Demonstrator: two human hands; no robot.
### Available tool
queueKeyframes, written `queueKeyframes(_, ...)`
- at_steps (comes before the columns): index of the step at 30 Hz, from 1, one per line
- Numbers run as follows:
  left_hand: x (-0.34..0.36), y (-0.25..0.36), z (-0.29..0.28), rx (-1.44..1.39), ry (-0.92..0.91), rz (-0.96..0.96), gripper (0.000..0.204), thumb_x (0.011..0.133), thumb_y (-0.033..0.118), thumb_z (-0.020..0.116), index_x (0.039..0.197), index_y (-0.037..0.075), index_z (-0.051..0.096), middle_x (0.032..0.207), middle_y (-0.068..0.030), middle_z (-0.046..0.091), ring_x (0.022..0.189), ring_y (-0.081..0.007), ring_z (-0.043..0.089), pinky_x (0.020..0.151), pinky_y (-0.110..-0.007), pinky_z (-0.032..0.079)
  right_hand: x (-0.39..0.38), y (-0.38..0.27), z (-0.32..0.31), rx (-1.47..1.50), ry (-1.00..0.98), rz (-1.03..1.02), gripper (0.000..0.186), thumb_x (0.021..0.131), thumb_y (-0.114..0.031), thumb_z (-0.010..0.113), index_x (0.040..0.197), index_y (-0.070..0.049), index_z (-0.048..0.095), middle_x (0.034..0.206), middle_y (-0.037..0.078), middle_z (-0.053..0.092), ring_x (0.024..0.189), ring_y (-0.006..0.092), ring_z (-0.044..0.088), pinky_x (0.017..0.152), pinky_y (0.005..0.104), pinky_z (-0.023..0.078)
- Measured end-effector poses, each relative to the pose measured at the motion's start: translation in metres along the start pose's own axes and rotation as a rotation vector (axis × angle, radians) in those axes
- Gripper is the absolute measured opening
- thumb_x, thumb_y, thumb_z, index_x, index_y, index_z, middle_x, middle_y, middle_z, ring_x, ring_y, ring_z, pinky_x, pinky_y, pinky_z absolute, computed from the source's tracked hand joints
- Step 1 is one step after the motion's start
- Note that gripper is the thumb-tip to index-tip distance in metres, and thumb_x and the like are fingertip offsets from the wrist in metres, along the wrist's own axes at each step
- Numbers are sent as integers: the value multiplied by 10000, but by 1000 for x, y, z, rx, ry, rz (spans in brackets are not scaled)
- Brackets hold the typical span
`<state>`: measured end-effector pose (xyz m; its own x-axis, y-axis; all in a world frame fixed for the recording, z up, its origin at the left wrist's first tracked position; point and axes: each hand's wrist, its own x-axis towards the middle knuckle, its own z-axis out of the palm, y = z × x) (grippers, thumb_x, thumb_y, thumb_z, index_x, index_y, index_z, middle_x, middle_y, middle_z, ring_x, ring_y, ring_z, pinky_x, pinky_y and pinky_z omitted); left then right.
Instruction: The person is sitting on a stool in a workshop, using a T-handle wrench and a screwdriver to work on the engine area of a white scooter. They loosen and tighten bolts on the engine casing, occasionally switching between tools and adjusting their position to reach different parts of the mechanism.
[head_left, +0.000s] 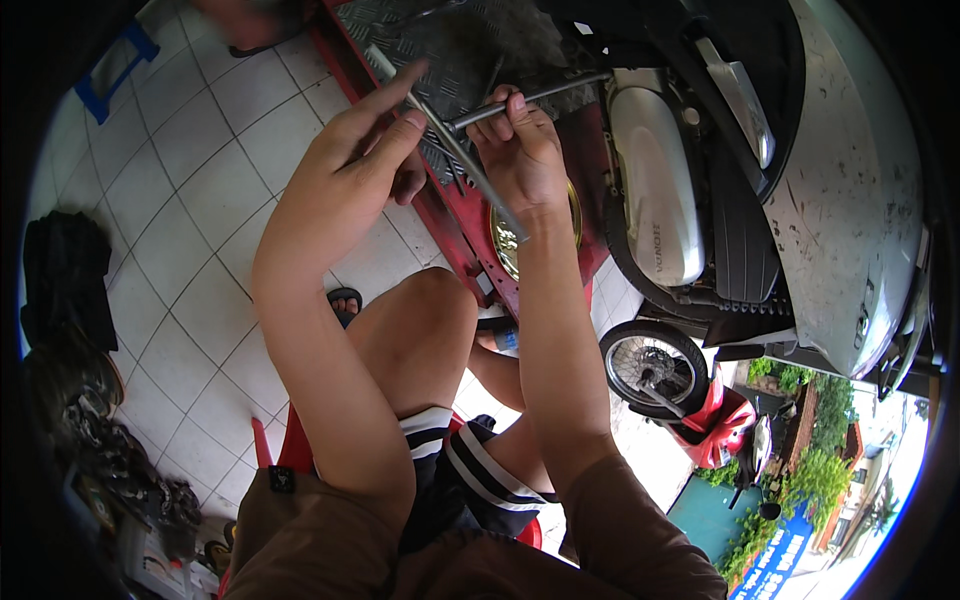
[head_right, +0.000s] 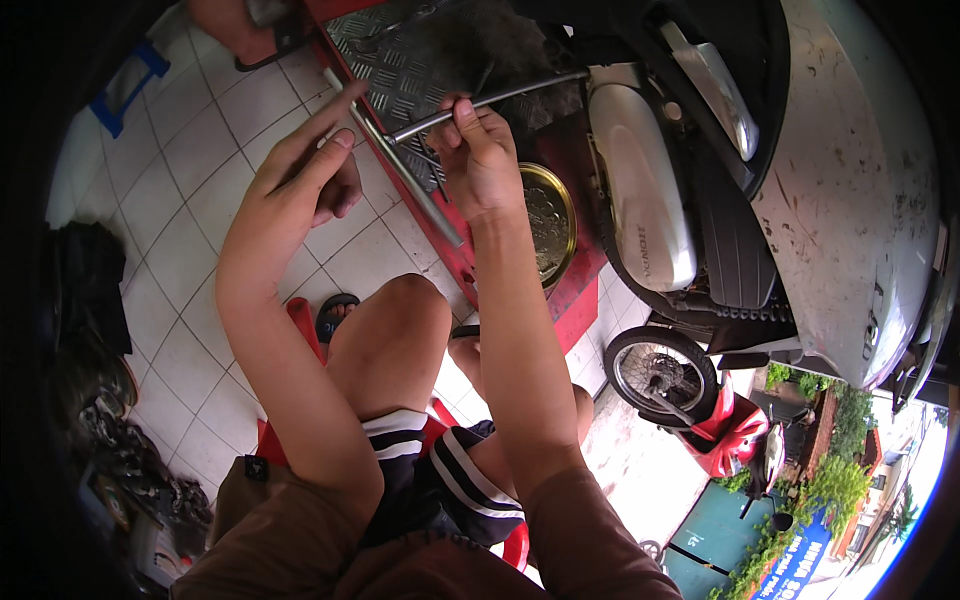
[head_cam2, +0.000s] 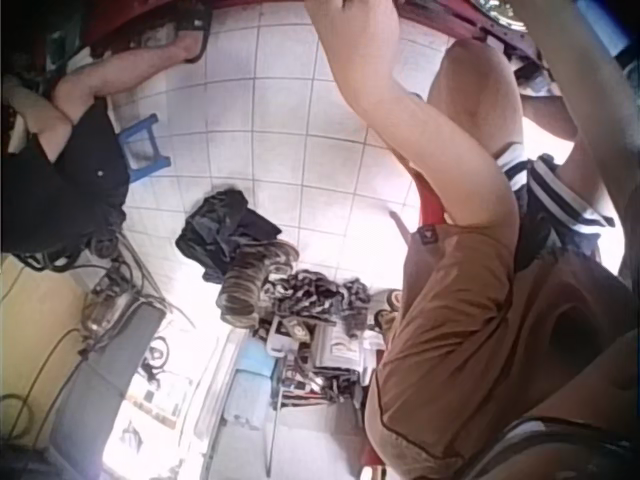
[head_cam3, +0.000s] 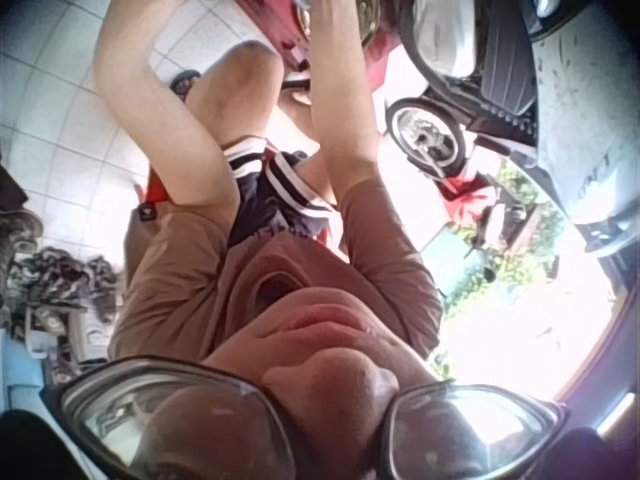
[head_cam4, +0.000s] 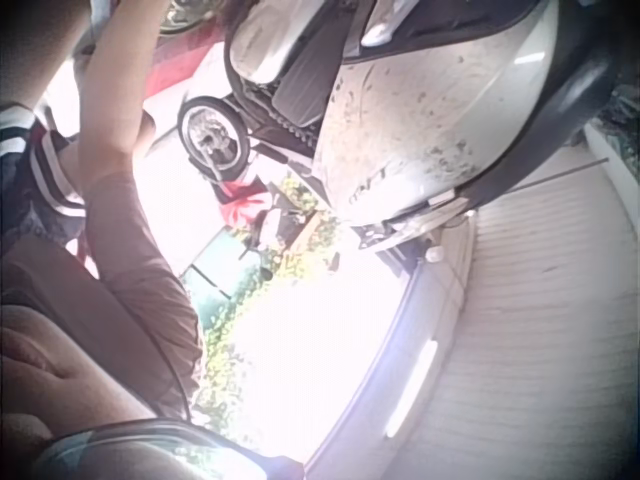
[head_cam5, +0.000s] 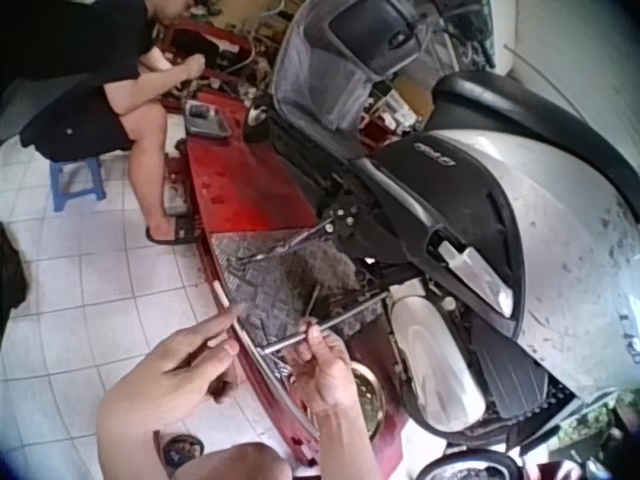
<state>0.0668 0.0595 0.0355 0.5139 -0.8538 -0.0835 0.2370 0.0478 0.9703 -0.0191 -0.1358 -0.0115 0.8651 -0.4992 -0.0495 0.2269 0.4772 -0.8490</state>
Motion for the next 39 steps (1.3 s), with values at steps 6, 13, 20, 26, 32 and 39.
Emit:
queueKeyframes(6,-2,0,-1,-109,-207,70,504,955,205,516,1404,10,396,605,15,458,514,-71,413,486,-210,325,0,-4,9,-73,99,-45,198,947,-215,567,881,-29,552,643,-30,416,615,88,349,626,251,311)
queueKeyframes(13,-3,-12,-6,29,-270,-108,482,966,191,503,1392,-9,403,605,7,471,545,-73,419,497,-223,329,2,-3,-8,34,30,1,202,942,-237,578,889,-43,558,620,-34,384,607,99,343,623,263,323)
queueKeyframes(20,-3,-8,-7,41,-27,-226,476,950,270,553,1321,-21,488,618,12,478,553,-51,422,496,-212,312,1,-3,-7,49,71,19,197,954,-242,554,888,-57,552,615,-37,352,602,100,331,619,266,323)
queueKeyframes(26,-1,-5,-1,-116,-18,89,477,953,265,544,1350,11,472,630,11,486,552,-43,427,497,-189,294,5,-6,-9,112,12,12,193,952,-244,555,891,-62,542,625,-34,344,593,97,311,609,264,311)
queueKeyframes(32,-4,-4,-3,-48,-186,-126,457,949,268,550,1309,-6,489,611,-1,492,528,-50,395,487,-194,287,3,-8,-6,77,80,13,168,946,-234,554,882,-79,534,641,-48,298,609,86,275,625,248,295)
queueKeyframes(39,-4,0,-4,22,-5,-237,379,929,346,575,1025,-14,643,564,6,477,544,-77,451,527,-244,349,3,-8,-10,110,103,12,193,964,-236,531,890,-58,545,625,-37,315,592,95,293,609,262,308)
